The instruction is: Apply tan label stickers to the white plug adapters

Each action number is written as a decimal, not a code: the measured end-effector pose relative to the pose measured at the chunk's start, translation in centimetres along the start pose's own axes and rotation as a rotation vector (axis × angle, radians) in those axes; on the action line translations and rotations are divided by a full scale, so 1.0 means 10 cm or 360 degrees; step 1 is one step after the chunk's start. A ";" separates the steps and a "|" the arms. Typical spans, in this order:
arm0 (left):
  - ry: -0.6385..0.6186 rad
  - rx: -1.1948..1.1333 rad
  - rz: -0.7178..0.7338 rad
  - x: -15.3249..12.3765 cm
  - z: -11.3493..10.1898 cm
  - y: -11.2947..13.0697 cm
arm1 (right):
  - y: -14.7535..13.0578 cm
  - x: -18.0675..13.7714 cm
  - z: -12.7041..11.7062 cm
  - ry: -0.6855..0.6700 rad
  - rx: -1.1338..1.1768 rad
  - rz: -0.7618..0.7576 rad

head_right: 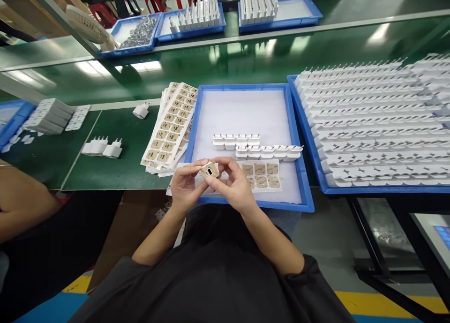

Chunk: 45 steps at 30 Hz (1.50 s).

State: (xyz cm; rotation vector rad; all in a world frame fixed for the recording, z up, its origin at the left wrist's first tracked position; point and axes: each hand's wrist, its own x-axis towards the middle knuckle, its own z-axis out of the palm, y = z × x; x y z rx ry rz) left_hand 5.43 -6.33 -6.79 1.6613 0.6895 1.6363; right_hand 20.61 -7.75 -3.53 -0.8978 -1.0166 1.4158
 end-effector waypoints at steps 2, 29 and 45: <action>-0.0043 0.0049 0.0057 0.01 0.01 0.01 | 0.00 0.00 0.04 0.0065 -0.0025 -0.0014; -0.0125 0.0250 0.0232 0.00 0.02 0.03 | -0.14 0.07 -0.06 0.0053 -0.0117 -0.0018; 0.0562 0.0547 -0.0204 0.19 -0.48 0.07 | 0.37 -0.33 0.30 -0.1038 -0.0946 -0.0585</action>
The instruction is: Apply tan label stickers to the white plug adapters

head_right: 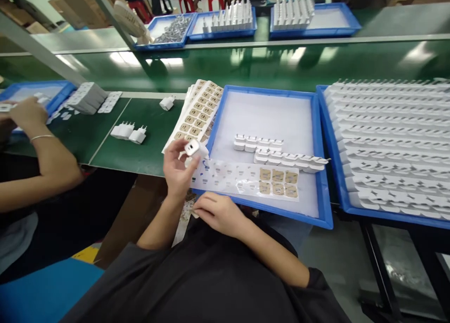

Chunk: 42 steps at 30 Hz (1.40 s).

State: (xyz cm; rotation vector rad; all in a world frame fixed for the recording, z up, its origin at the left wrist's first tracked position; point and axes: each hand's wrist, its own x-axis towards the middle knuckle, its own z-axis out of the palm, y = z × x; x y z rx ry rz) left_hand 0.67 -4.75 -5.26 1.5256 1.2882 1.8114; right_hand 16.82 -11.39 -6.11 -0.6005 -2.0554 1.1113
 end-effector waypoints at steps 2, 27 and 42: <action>0.0131 0.0154 0.0001 0.16 -0.28 -0.10 | 0.17 0.09 0.37 -0.0309 0.0028 0.0110; 0.0078 0.2129 -0.0424 1.15 -1.61 -1.00 | 0.97 -0.03 0.78 -0.0751 -0.0105 0.0682; -0.1508 0.0814 0.0291 0.42 0.49 0.17 | -0.11 -0.37 -1.00 0.0378 -0.0424 0.0328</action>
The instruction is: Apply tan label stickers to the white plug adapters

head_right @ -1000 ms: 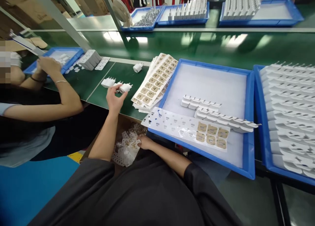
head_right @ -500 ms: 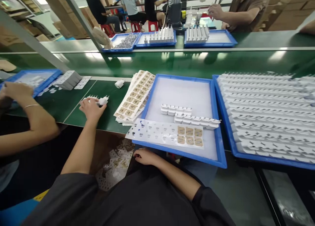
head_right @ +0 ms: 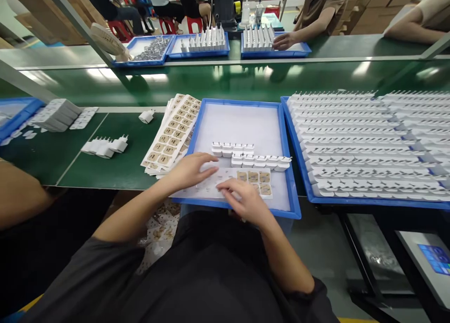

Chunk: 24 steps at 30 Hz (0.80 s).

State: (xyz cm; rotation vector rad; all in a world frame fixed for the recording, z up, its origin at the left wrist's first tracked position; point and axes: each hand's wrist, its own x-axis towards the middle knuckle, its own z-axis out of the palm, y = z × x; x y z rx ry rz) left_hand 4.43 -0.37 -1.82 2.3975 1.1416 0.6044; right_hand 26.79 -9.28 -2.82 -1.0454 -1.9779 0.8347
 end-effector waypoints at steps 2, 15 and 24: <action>-0.0268 0.0097 -0.0020 0.20 0.19 0.17 | 0.15 -0.06 -0.14 0.0233 -0.0151 0.0055; -0.0701 -0.0610 -0.0394 0.41 0.30 0.24 | 0.38 -0.14 -0.24 0.0345 -0.0722 -0.0116; -0.0909 -0.1319 -0.0463 0.44 0.34 0.09 | 0.38 -0.10 -0.21 0.0395 -0.0815 -0.0303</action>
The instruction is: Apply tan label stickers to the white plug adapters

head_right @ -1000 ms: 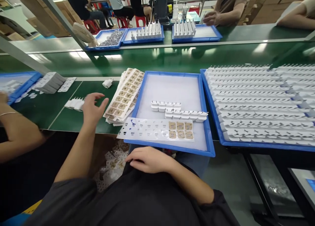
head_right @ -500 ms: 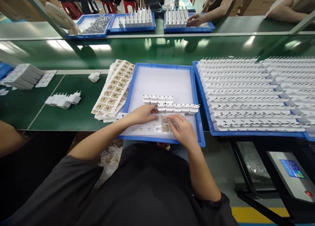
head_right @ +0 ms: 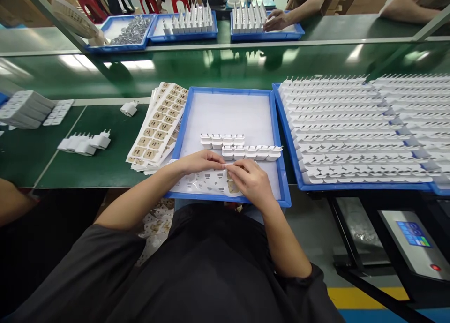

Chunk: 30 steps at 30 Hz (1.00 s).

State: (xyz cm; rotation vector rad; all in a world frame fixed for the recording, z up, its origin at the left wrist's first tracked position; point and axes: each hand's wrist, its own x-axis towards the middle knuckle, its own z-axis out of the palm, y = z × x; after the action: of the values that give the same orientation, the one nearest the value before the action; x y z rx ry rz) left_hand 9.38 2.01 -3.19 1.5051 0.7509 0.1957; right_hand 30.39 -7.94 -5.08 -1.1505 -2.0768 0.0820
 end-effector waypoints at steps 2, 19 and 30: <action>-0.0027 -0.0037 -0.0040 0.00 -0.01 -0.01 | 0.00 0.00 0.01 0.0038 0.0006 -0.0037; 0.1251 0.1881 0.0281 -0.16 -0.11 0.05 | 0.06 -0.11 -0.08 0.0393 0.0913 0.0741; 0.1124 0.0240 0.0390 -0.51 -0.18 -0.08 | 0.01 -0.11 -0.04 0.0261 0.0904 0.0737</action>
State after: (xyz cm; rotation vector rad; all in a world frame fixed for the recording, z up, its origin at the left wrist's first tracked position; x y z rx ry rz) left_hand 4.21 0.52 -2.13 1.6795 1.1499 0.9052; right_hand 31.10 -8.85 -5.49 -1.1941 -1.4661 0.7239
